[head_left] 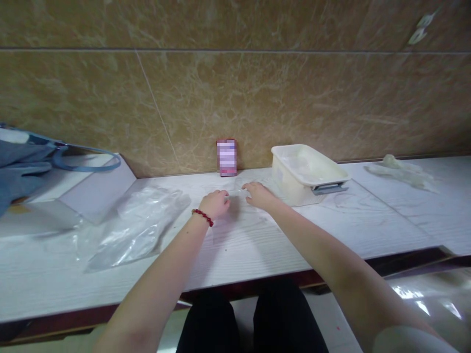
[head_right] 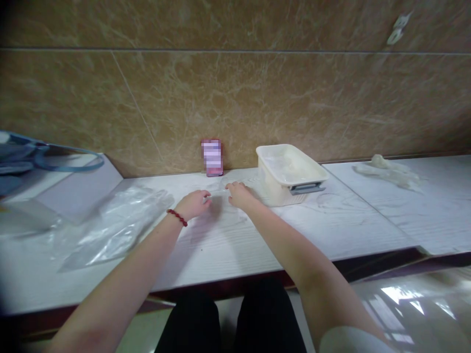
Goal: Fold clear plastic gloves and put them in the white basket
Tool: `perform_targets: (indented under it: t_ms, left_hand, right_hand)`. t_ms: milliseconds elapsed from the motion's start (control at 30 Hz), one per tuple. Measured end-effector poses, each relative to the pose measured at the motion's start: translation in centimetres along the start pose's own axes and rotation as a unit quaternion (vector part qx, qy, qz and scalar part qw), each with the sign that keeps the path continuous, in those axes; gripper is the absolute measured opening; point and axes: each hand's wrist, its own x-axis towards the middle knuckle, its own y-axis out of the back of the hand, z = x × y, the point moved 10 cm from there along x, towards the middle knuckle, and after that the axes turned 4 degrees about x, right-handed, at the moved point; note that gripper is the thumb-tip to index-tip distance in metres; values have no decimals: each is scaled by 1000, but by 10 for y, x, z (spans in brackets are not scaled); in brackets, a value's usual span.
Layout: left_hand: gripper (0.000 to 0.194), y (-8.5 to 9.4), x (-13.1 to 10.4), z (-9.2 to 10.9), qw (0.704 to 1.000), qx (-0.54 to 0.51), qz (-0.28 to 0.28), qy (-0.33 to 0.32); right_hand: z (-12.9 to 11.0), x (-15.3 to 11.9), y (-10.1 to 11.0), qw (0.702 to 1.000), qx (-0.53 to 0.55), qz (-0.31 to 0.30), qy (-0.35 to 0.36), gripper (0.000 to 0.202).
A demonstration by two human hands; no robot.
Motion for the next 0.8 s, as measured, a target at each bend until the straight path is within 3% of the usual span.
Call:
perform_targets:
  t_ms: [100,300,400,467,600,667,800]
  left_hand:
    - [35,-8,10,-6,998,51,8,34]
    - [40,-21,-2,16,998,42,28,-40]
    - [38,-21,0,18,998,26,31,-39]
    - [33,-17,7,4,999,18,47,13]
    - [32,-16,20,-44,981,-70,81,161]
    - [32,-26,29,-57,971,-143,59,180]
    - [33,-32,48,-60,968,-191,28,158]
  right_hand:
    - [9,0,-9,1000,21,8,-10,33]
    - [23,1,-15,998,56,25,-19,28]
    - [21,3,-13,998,55,40,-6,29]
    - [20,4,-12,998,54,44,4,28]
    - [19,4,-14,998,50,44,14,27]
    - [20,4,-15,998,49,38,15,27]
    - [20,3,-15,998,50,35,12,28]
